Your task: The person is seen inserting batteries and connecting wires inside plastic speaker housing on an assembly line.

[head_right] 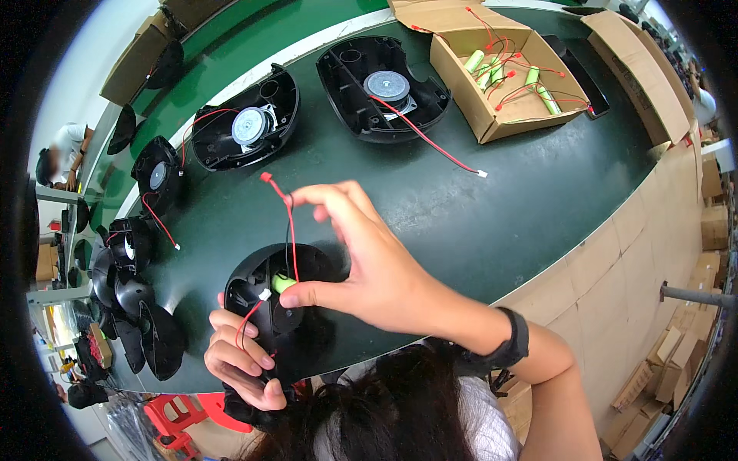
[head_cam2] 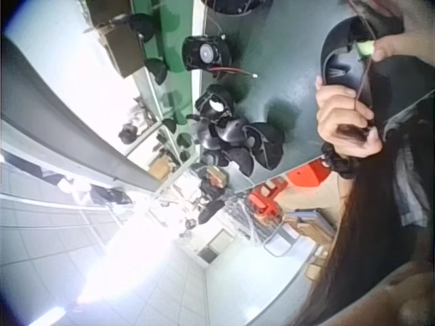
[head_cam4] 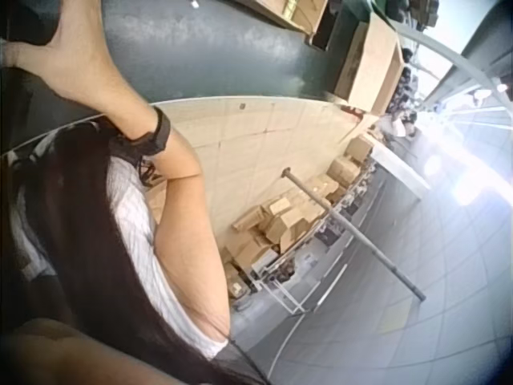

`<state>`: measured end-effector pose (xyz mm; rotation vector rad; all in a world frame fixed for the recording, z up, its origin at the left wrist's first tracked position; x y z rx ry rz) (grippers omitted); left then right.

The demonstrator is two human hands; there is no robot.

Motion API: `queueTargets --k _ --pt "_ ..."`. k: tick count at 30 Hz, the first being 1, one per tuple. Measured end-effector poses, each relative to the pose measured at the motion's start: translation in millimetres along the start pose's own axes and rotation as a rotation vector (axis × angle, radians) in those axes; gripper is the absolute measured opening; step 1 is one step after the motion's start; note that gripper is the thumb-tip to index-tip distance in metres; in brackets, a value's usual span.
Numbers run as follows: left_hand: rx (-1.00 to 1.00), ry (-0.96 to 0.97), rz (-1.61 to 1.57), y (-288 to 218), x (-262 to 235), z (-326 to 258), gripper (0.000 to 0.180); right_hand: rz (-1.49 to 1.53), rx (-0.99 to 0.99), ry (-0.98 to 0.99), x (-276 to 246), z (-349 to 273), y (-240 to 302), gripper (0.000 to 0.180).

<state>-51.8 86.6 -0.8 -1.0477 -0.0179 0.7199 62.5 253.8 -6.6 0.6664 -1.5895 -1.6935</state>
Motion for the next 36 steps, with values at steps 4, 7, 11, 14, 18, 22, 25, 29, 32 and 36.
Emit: queueTargets --k 4,7,11,14,18,22,25,29,32,36 --pt "0.048 0.083 -0.036 -4 3 8 0.023 0.548 0.044 0.449 23 11 -15 0.062" --pt "0.017 0.098 -0.03 -4 3 8 0.022 0.41 0.108 0.434 21 10 -18 0.056" --pt "0.029 0.091 -0.083 -2 5 8 0.021 0.266 0.013 0.365 17 7 -17 0.052" --pt "0.02 0.104 -0.087 -1 8 10 0.02 0.201 0.024 0.363 14 5 -18 0.049" --pt "0.011 0.139 -0.013 -14 12 17 0.023 0.18 -0.149 0.213 7 2 -7 0.047" --pt "0.011 0.208 0.245 -33 30 21 0.029 -0.342 -0.484 -0.001 -13 -15 36 0.038" --pt "0.062 0.284 0.361 -41 40 22 0.041 -0.376 -0.524 0.049 -19 -39 48 0.023" --pt "0.087 0.317 0.468 -48 46 25 0.05 -0.498 -0.527 0.002 -22 -52 58 0.02" --pt "0.136 0.338 0.555 -56 47 28 0.046 -0.346 -0.417 0.032 -25 -50 55 0.019" --pt "0.243 0.474 0.465 -60 55 42 0.028 -0.038 -0.146 0.239 -18 -40 44 0.018"
Point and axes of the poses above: each hand's wrist, its own z-axis towards the middle knuckle, its own x-axis out of the palm, y = z × x, the point moved 7 cm from there along z, towards the middle knuckle, and after that the axes turned 9 degrees about z, right-handed, at the moved point
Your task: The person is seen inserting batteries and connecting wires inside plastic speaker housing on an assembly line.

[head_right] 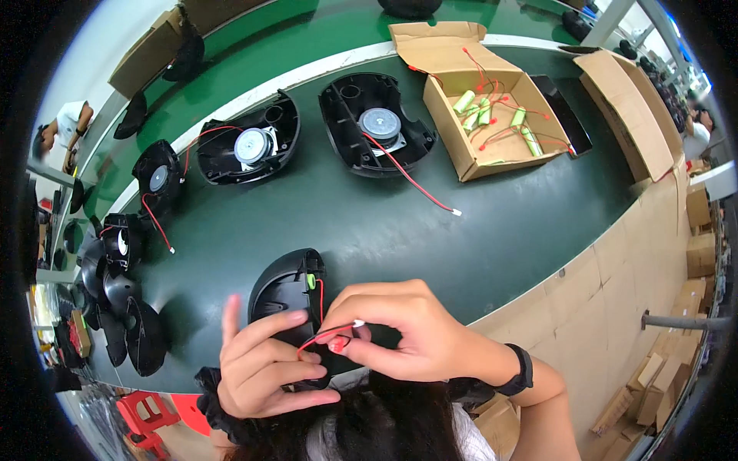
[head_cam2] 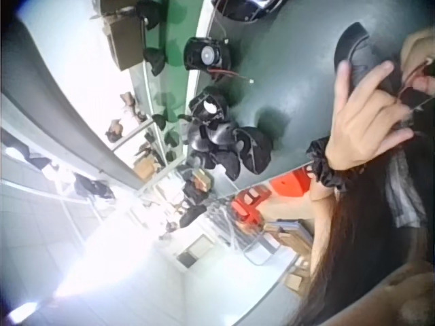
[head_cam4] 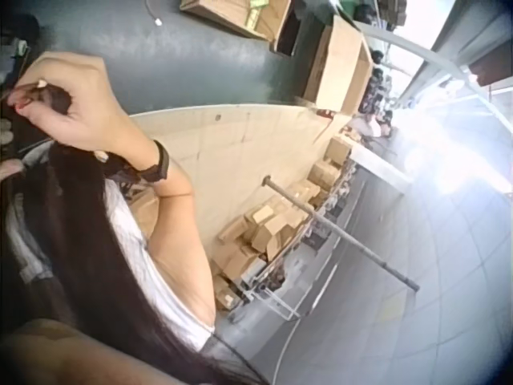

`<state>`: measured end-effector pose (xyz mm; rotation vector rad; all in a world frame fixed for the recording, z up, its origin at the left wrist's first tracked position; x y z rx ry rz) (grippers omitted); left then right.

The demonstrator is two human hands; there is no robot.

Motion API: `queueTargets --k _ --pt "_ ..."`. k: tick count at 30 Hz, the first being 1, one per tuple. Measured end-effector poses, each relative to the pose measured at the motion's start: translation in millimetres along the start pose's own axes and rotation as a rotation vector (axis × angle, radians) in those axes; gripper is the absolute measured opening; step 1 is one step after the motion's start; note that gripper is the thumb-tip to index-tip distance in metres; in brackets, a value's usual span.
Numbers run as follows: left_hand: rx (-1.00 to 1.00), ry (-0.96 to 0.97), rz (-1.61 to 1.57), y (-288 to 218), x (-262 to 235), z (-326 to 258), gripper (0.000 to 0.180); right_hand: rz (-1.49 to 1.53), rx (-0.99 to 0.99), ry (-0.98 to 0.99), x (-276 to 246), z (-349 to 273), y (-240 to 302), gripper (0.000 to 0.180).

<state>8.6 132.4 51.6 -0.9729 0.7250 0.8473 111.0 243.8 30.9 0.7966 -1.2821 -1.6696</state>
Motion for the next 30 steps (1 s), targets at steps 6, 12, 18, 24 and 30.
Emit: queueTargets --k 6,12,18,24,30 --pt "0.079 0.051 -0.173 -1 -2 16 0.029 -0.24 -0.185 0.179 12 20 20 0.02" --pt "-0.004 -0.003 -0.177 5 6 8 0.037 -0.506 -0.218 0.032 -14 40 10 0.048" --pt "-0.095 -0.039 -0.079 6 4 1 0.046 -0.045 -0.025 0.151 1 41 -28 0.047" --pt "-0.162 -0.052 -0.053 11 9 -6 0.051 -0.139 -0.126 0.034 1 32 -37 0.04" --pt "-0.151 -0.094 -0.112 15 8 -8 0.052 -0.125 -0.162 -0.024 7 31 -37 0.041"
Point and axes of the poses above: each hand's wrist, its own z-axis towards the middle knuckle, its own x-axis out of the palm, y = z × x, the point moved 7 cm from there along z, towards the middle knuckle, and after that the axes turned 9 degrees about z, right-handed, at the moved point
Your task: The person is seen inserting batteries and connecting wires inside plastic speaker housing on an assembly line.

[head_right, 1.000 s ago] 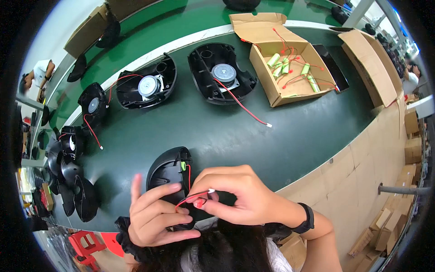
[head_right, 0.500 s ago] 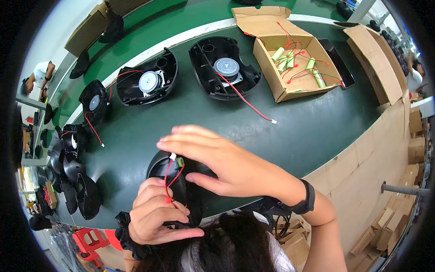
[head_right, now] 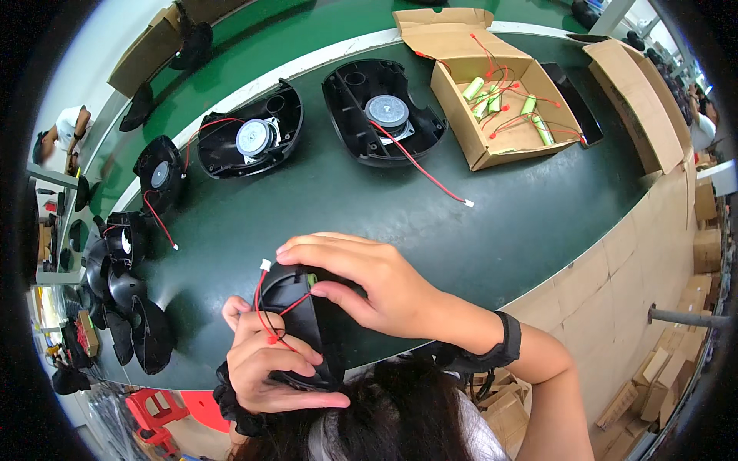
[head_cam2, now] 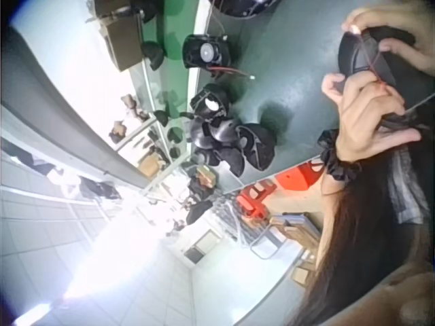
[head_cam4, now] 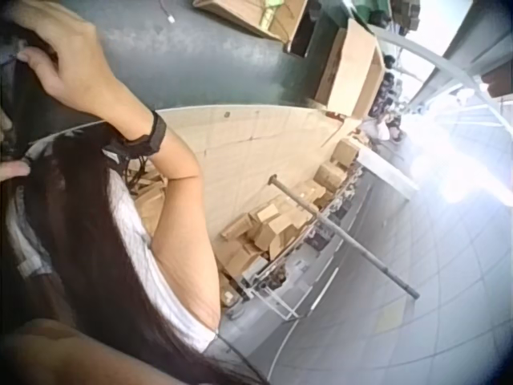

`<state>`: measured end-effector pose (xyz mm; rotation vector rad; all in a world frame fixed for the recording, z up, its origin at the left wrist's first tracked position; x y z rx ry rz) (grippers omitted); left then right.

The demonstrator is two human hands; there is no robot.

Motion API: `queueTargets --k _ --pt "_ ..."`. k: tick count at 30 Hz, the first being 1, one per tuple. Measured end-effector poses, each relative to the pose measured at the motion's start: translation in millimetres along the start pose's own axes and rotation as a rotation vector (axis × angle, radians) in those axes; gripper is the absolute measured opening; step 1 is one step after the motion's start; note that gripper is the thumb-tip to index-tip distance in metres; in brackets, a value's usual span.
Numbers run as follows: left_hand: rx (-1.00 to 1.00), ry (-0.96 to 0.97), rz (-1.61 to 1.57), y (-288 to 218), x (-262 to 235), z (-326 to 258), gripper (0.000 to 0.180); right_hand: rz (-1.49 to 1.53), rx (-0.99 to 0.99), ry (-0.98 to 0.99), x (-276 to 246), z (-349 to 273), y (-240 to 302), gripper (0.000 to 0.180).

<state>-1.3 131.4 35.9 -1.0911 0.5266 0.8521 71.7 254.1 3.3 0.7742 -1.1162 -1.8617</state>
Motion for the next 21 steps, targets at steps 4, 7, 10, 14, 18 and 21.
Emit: queueTargets --k 4,7,10,14,18,21 --pt "-0.02 -0.023 -0.044 1 -2 -2 0.053 0.073 0.05 0.008 3 3 -1 0.038" --pt "-0.042 -0.073 -0.032 4 -5 -8 0.053 0.134 0.07 0.074 8 10 -3 0.041" --pt "-0.073 -0.123 0.038 4 -15 -16 0.052 0.234 0.096 0.165 20 21 -9 0.044" --pt "-0.138 -0.195 0.063 16 -36 -26 0.046 0.461 0.148 0.268 44 46 -20 0.045" --pt "-0.185 -0.277 0.062 34 -54 -39 0.044 0.057 0.022 0.394 52 95 17 0.042" --pt "-0.242 -0.32 0.164 43 -67 -51 0.049 0.055 -0.077 0.372 45 167 59 0.041"
Point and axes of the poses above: each hand's wrist, its own z-axis towards the middle knuckle, its own x-axis out of the palm, y = z × x, the point moved 7 cm from there along z, towards the middle knuckle, and after that the axes turned 9 degrees about z, right-handed, at the moved point
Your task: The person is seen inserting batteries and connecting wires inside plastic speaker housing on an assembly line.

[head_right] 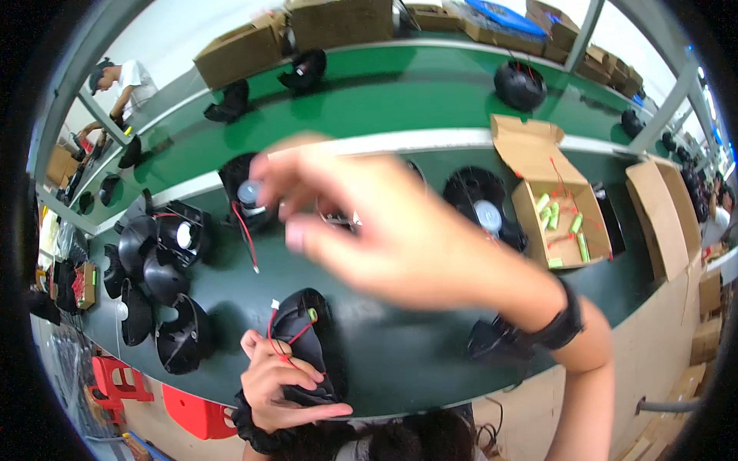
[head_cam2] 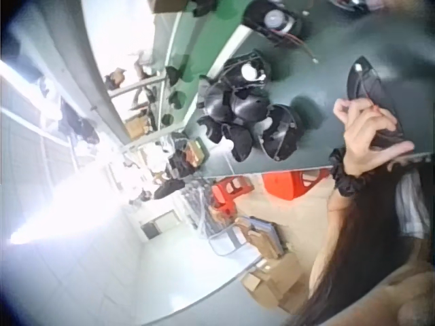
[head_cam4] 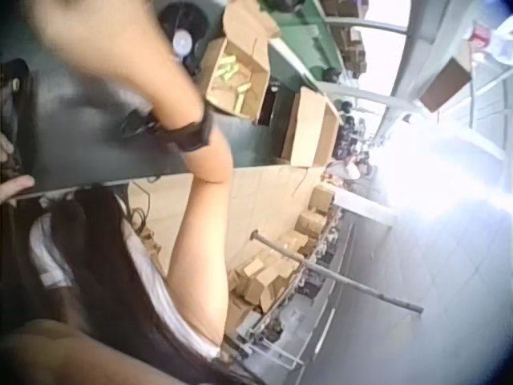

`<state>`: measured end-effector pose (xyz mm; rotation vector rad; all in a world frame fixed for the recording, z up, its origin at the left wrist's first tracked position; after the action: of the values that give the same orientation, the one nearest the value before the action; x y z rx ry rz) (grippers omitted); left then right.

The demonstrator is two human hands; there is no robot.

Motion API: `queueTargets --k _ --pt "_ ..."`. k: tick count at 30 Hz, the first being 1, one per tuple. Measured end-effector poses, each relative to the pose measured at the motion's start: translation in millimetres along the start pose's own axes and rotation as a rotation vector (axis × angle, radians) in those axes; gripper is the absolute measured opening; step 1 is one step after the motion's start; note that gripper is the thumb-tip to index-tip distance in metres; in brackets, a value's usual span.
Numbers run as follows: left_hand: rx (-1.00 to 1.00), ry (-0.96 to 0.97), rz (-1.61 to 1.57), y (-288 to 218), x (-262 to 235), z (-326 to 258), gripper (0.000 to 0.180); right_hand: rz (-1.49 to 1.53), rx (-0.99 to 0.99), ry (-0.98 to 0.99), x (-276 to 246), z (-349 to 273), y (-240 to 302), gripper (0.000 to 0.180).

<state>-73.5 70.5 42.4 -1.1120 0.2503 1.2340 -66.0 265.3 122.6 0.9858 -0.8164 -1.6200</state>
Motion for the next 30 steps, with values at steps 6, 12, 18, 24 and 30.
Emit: queueTargets --k 6,12,18,24,30 --pt "0.018 -0.06 -0.016 11 -6 11 0.049 -0.496 0.205 -0.248 -154 149 -59 0.039" --pt "0.052 -0.131 -0.129 6 -15 16 0.042 -0.556 0.377 -0.365 -171 214 -186 0.027" --pt "0.044 -0.149 -0.125 10 -18 10 0.039 -0.779 0.123 0.249 -17 305 -206 0.04" --pt "0.064 -0.128 -0.158 11 -20 12 0.036 -0.83 0.376 0.241 35 342 -270 0.096" --pt "0.053 -0.117 -0.189 12 -20 9 0.037 -1.038 0.104 0.171 5 329 -259 0.018"
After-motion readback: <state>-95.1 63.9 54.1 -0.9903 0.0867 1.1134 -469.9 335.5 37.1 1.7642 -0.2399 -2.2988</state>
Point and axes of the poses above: each hand's wrist, its own z-axis towards the middle knuckle, its own x-axis out of the palm, y = z × x, the point moved 7 cm from there along z, towards the middle knuckle, and after that the axes turned 9 degrees about z, right-handed, at the moved point
